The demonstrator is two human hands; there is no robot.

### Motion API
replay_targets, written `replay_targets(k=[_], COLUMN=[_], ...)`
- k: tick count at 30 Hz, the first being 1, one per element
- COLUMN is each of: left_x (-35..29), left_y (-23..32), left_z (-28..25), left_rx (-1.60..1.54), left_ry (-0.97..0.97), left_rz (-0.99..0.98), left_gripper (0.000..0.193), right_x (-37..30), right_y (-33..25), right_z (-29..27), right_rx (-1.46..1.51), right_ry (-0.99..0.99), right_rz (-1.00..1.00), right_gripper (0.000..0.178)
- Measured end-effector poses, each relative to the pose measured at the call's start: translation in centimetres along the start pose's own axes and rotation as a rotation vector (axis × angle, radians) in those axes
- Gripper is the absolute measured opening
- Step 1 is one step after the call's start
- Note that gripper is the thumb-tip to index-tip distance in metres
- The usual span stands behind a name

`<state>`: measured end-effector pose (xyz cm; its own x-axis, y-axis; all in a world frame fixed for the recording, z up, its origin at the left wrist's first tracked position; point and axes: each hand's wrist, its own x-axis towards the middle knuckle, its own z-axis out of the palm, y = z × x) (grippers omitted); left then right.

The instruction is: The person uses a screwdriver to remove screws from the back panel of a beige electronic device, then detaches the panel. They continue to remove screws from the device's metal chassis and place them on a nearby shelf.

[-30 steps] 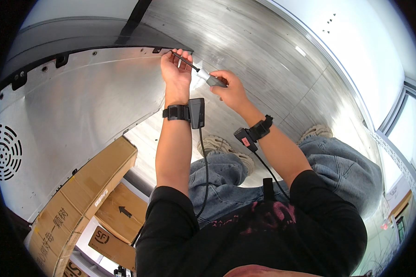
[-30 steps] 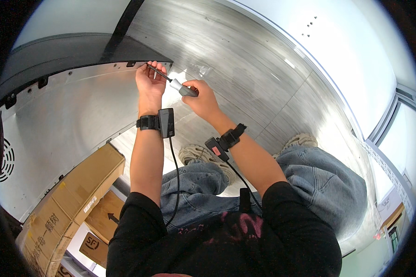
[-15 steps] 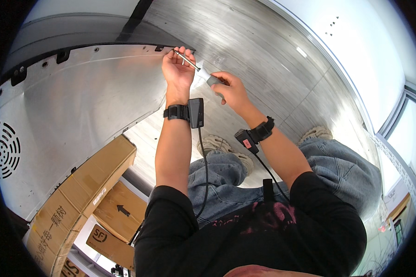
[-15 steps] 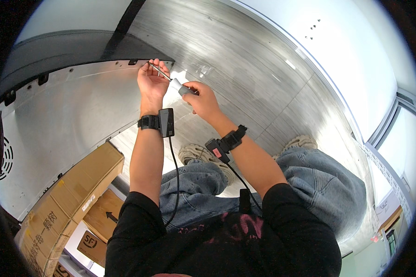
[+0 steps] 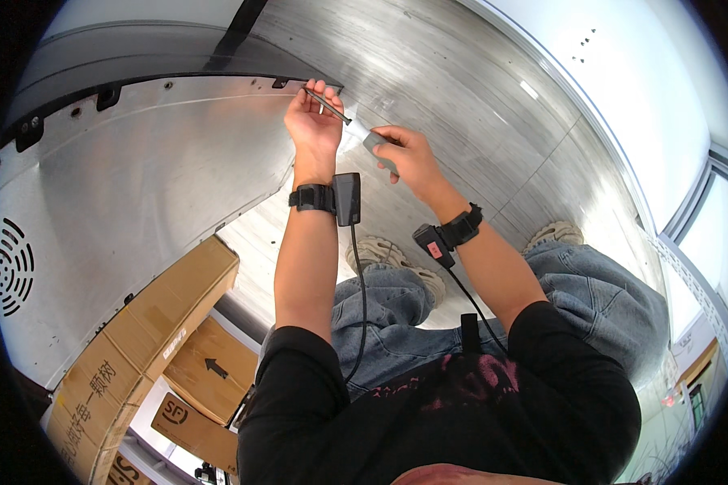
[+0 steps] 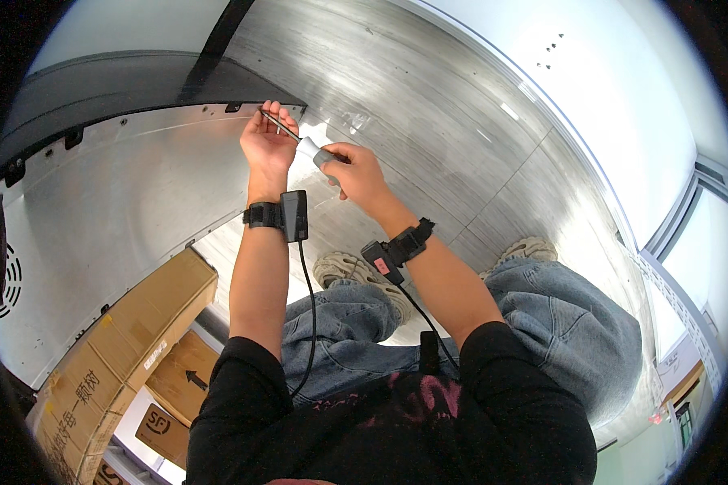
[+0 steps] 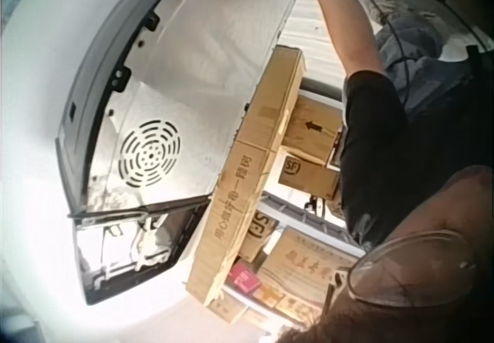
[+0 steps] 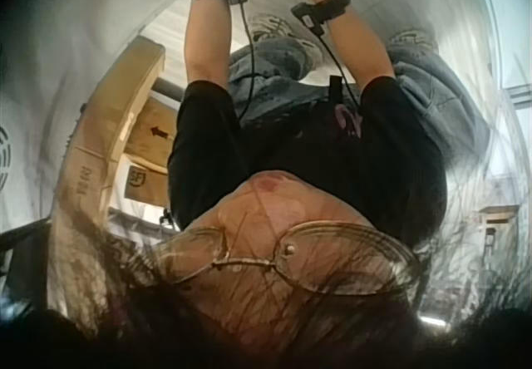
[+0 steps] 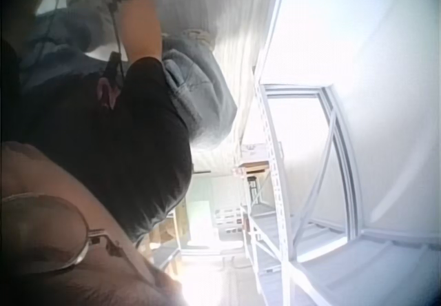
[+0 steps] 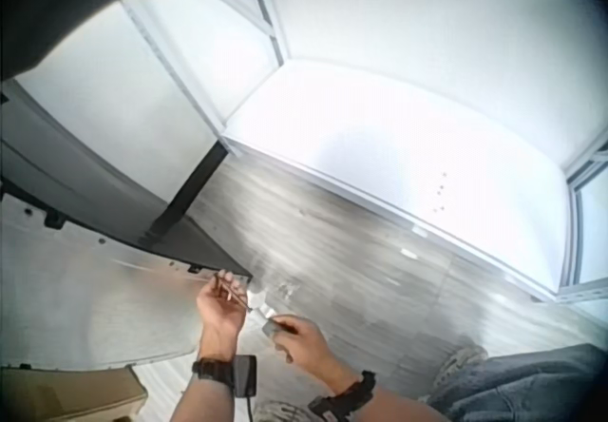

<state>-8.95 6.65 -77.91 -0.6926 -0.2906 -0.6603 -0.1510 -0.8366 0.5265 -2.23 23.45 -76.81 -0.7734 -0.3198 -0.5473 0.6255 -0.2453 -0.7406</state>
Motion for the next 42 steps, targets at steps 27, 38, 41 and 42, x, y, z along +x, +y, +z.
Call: replay_targets(k=[27,38,41,42], left_x=[0.7,1.3,1.0,0.9], left_y=[-0.6,-0.5,-0.6,-0.5], left_z=[-0.4,-1.6,-1.1,-1.0], left_rx=[-0.291,-0.345,-0.334,-0.332], left_ry=[-0.155,-0.238,-0.200,-0.199], left_rz=[-0.081,-0.131,-0.127,-0.125], left_gripper=[0.021,0.022,0.020,0.020], right_x=[0.5,1.1,1.2,1.2], right_y=[0.8,1.4,1.3,1.3], right_z=[-0.2,-1.2,-1.2,-1.3], right_rx=[0.305,0.436,0.454,0.451], right_ry=[-0.064,-0.130,-0.131,-0.133], right_rz=[0.106,0.168,0.195,0.197], right_gripper=[0.035,0.038,0.039,0.039])
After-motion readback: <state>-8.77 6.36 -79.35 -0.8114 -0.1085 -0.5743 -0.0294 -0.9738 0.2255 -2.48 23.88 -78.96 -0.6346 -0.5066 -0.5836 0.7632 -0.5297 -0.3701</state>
